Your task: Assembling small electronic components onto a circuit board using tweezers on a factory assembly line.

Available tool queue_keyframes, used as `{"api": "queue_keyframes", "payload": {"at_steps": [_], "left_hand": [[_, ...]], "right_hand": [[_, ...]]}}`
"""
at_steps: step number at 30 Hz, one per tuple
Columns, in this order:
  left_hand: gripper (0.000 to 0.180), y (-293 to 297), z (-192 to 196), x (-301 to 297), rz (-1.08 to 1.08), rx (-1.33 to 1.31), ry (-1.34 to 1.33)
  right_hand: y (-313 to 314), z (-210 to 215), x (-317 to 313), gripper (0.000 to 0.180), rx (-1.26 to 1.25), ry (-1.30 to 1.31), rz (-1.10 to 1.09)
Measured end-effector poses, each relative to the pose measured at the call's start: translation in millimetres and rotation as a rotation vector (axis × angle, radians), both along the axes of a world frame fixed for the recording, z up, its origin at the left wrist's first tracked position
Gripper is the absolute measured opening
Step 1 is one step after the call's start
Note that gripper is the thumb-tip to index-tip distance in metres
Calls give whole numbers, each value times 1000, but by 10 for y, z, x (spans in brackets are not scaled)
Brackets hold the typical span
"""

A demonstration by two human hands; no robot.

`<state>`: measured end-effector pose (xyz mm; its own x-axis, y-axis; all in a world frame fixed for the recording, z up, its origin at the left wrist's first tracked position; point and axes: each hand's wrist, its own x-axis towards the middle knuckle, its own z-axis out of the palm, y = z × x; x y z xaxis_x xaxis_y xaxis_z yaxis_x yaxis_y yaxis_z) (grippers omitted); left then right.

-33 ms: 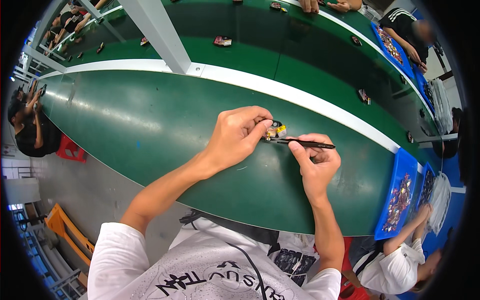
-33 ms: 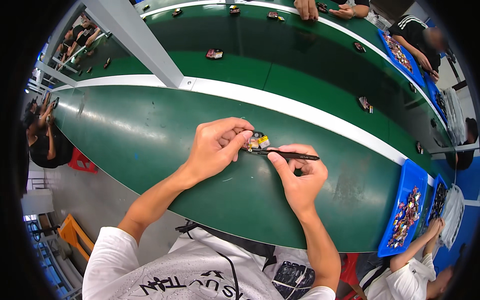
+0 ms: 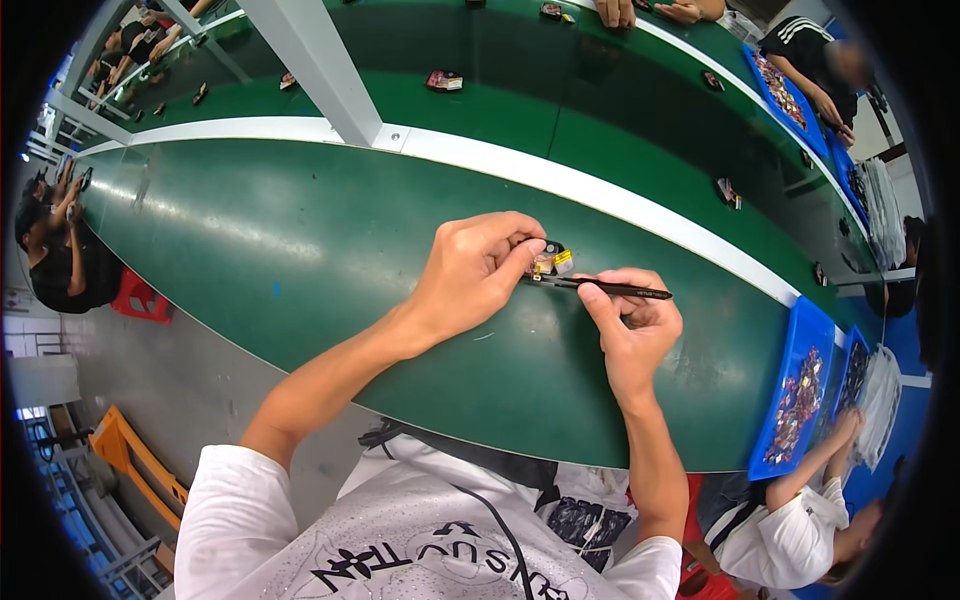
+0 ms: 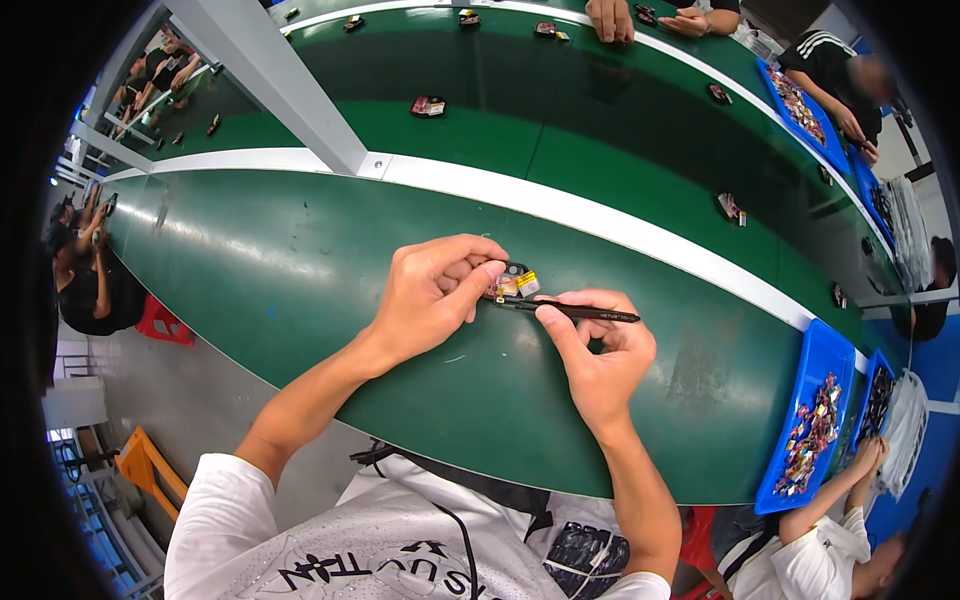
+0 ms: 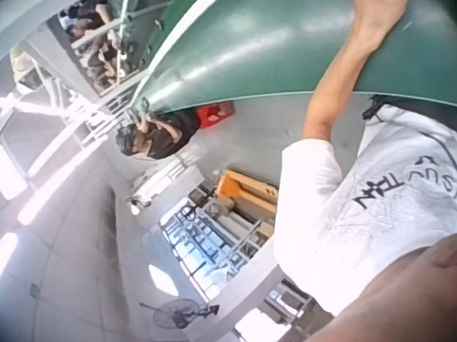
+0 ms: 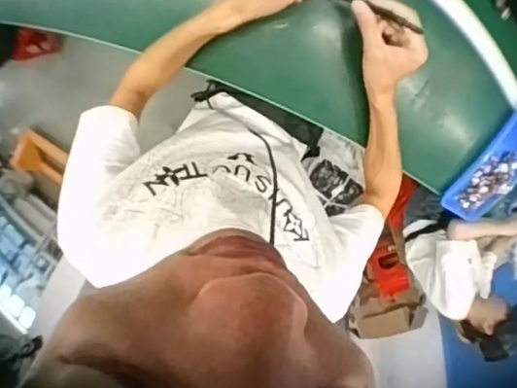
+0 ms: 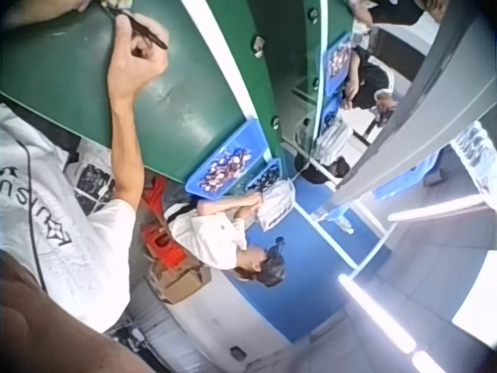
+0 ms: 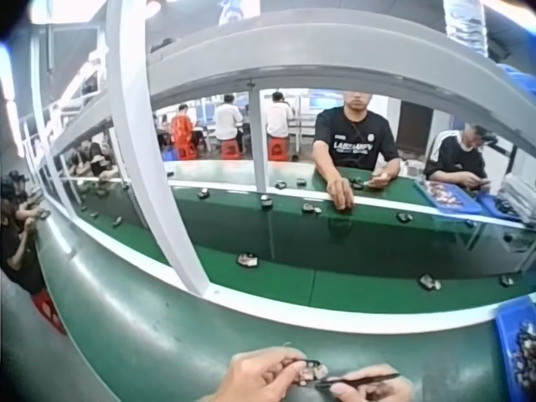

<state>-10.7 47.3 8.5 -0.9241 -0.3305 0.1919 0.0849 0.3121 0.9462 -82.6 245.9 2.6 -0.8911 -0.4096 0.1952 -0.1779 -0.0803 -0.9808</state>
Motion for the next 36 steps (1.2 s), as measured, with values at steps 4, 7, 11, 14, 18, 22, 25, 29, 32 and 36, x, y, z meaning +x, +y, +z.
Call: {"api": "queue_keyframes", "payload": {"at_steps": [4, 7, 11, 14, 18, 22, 25, 29, 32, 36], "left_hand": [[13, 10, 0, 0, -11, -1, -22], [13, 35, -12, -6, -10, 7, 10], [8, 86, -15, 6, 29, 25, 20], [8, 97, -13, 5, 18, 22, 27], [12, 75, -28, 12, -14, -41, 54], [13, 66, -20, 18, 21, -67, 58], [12, 58, -19, 12, 35, -70, 60], [12, 64, -18, 13, 21, -44, 47], [12, 67, -9, 21, 21, -51, 48], [12, 72, -6, 20, 18, -39, 42]], "right_hand": [[-1, -9, 13, 20, 19, 11, 6], [-9, -37, 7, 20, 52, 67, -1], [-42, -67, 13, 20, 92, 148, -12], [-37, -75, 20, 20, 79, 114, -1], [-9, 11, 29, 20, 78, -51, -6], [12, 9, 0, 20, 46, -33, -38], [12, -3, 7, 19, 25, 30, -25], [-20, -37, 38, 17, 72, 143, -18], [-31, -50, 39, 17, 77, 187, -33], [-26, -33, 42, 17, 88, 204, -35]]}}
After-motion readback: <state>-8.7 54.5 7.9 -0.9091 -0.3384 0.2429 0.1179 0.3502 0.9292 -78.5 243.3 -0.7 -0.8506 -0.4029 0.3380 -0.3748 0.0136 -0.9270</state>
